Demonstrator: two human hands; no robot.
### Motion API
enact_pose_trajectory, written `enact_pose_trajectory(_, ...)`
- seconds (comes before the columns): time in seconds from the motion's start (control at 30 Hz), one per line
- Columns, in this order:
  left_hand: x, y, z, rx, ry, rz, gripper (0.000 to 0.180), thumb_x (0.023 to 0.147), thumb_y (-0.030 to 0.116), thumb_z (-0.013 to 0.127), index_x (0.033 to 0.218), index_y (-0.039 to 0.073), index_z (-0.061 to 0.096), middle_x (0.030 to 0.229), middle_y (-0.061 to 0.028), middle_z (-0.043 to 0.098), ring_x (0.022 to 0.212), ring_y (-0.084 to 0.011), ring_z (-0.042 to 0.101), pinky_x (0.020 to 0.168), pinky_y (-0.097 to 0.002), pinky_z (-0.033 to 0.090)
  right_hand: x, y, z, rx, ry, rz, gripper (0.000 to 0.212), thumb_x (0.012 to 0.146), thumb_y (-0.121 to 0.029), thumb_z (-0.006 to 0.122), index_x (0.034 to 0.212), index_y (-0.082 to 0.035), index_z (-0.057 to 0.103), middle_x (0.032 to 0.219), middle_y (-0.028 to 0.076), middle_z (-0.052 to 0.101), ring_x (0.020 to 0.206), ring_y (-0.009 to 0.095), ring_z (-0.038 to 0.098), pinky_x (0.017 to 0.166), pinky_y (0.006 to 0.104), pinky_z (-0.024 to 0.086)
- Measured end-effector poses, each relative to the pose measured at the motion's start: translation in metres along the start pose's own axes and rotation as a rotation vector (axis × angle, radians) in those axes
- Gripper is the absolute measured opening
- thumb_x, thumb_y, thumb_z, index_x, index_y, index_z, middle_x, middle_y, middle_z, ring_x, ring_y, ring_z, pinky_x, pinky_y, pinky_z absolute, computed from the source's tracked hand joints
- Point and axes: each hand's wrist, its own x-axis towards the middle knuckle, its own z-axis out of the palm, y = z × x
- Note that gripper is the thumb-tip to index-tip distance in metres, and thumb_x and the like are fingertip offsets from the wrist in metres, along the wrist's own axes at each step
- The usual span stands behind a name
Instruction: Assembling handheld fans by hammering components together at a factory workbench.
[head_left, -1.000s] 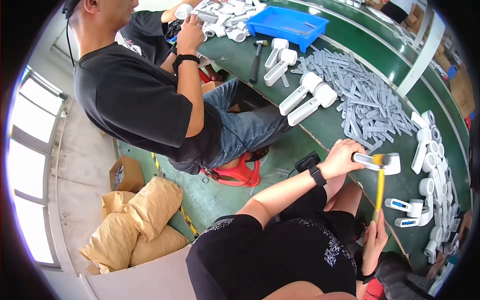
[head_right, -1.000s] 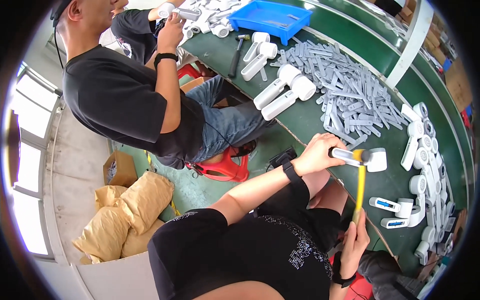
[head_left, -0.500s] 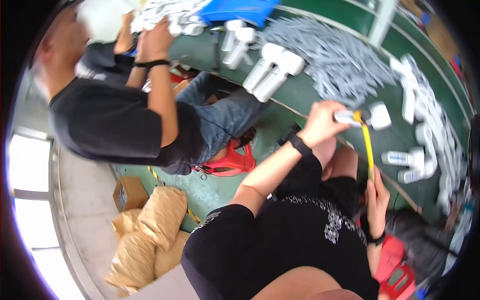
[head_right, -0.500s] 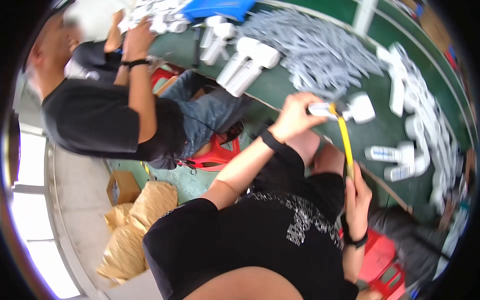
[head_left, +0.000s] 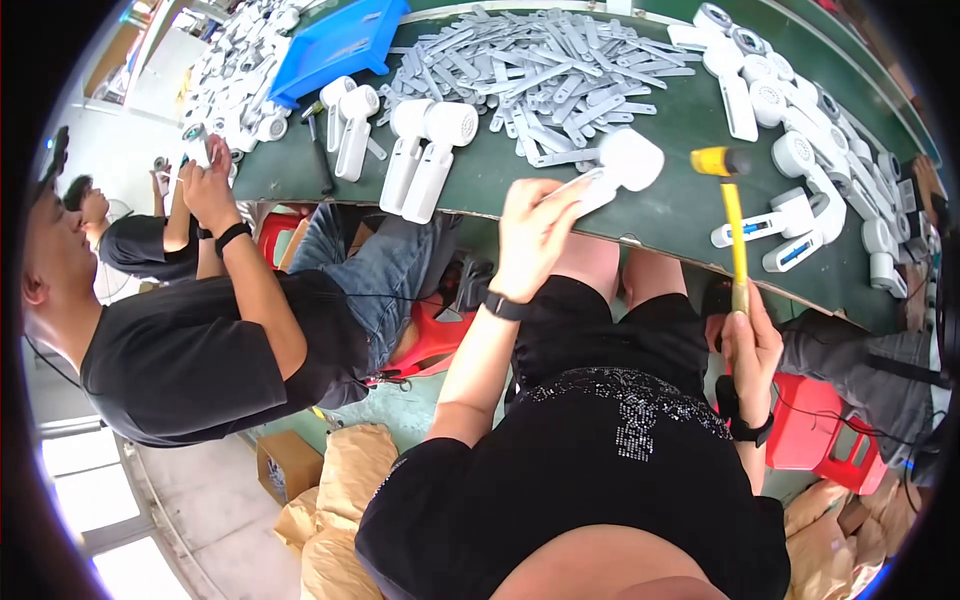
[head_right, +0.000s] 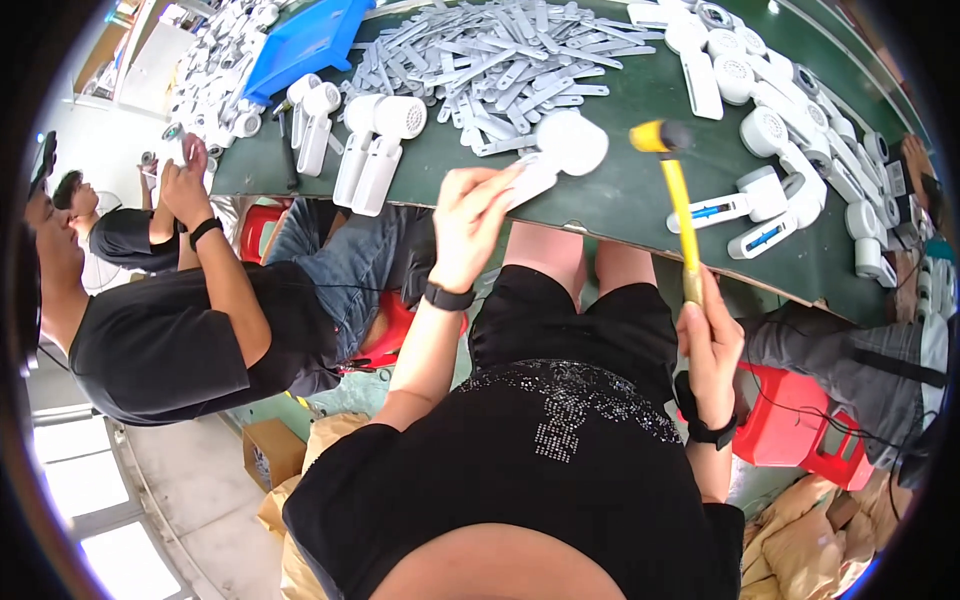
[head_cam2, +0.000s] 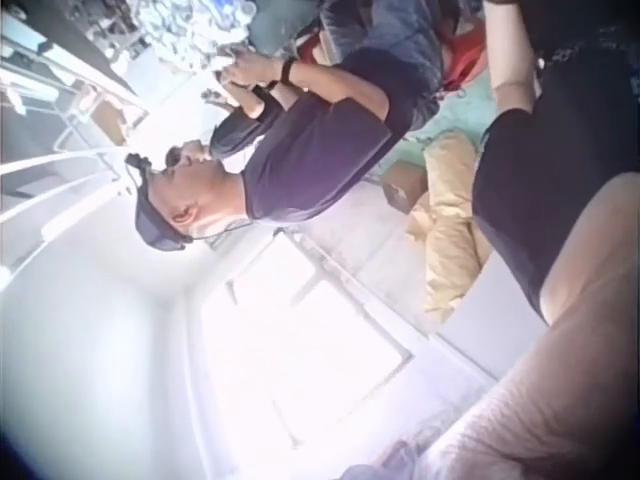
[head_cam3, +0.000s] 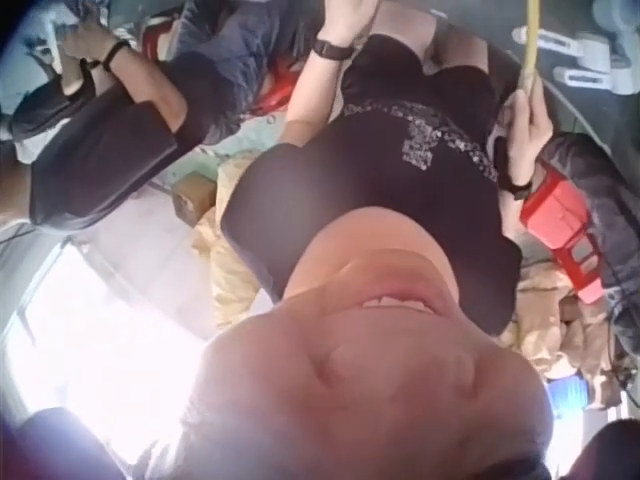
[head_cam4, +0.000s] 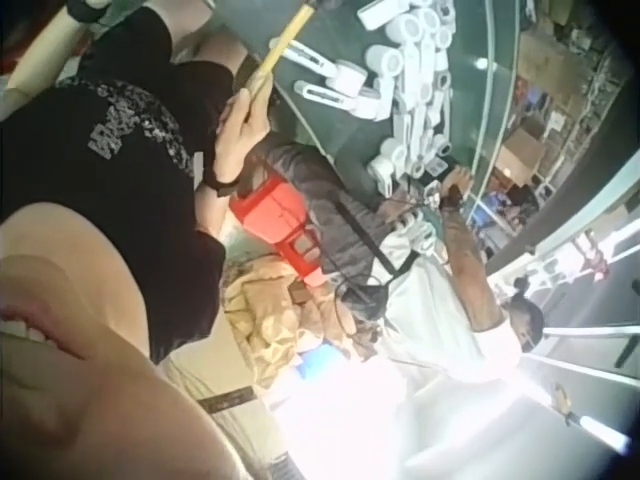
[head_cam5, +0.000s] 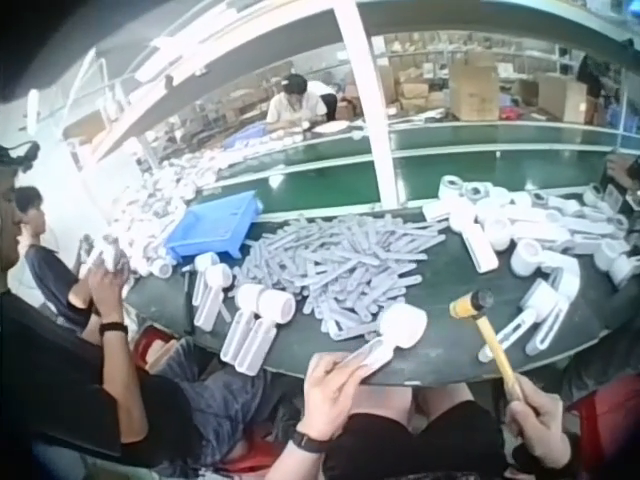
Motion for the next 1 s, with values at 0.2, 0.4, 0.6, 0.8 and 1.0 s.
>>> enact_pose_trajectory(0.2,-0.022,-0.029,-0.055,0.357,0.240,-0.193,0.030,0.081,0.006,0.071,0.110,0.012,0.071,0.089,-0.0058,0.057,0.086,-0.0228,0.053,0.078,-0.0339,0.044,-0.006,0.016,-0.021,0.058,0.204,0.074,0.043,0.100,-0.010,0.048,0.141,0.000,0.044,0.065,-0.004,0.046,0.050,0.002,0.037,0.047,0.0167,0.029)
enact_pose_trajectory(0.4,-0.019,-0.068,-0.060,0.651,0.289,-0.197,0.024,0.083,0.021,0.071,0.107,0.018,0.070,0.096,-0.0026,0.062,0.093,-0.0239,0.057,0.078,-0.0387,0.042,-0.001,0.015,-0.020,0.075,0.213,0.064,0.043,0.099,-0.010,0.048,0.141,0.000,0.044,0.066,-0.003,0.047,0.051,0.002,0.037,0.046,0.0162,0.029)
enact_pose_trajectory(0.6,0.009,-0.078,-0.044,0.911,0.300,-0.325,0.036,0.083,0.022,0.070,0.118,0.019,0.064,0.107,-0.0049,0.062,0.101,-0.0265,0.055,0.083,-0.0455,0.040,-0.002,0.012,-0.023,0.062,0.217,0.048,0.042,0.100,-0.009,0.046,0.141,0.000,0.043,0.065,-0.003,0.046,0.051,0.002,0.036,0.048,0.0175,0.032)
enact_pose_trajectory(0.8,0.042,-0.003,0.031,0.624,0.154,-0.029,0.046,0.076,0.021,0.072,0.119,0.010,0.061,0.124,-0.0169,0.054,0.113,-0.0371,0.048,0.095,-0.0500,0.035,-0.009,0.015,-0.041,0.100,0.353,0.015,0.042,0.100,-0.010,0.046,0.141,0.000,0.044,0.065,-0.003,0.046,0.051,0.002,0.037,0.047,0.0173,0.032)
enact_pose_trajectory(1.0,0.051,0.098,0.146,-0.029,-0.391,0.241,0.035,0.075,0.021,0.073,0.104,0.004,0.063,0.093,-0.0109,0.061,0.093,-0.0289,0.059,0.077,-0.0405,0.047,-0.010,0.015,-0.043,0.143,0.383,0.021,0.042,0.099,-0.010,0.048,0.140,0.000,0.044,0.067,-0.002,0.048,0.050,0.002,0.039,0.047,0.0164,0.032)
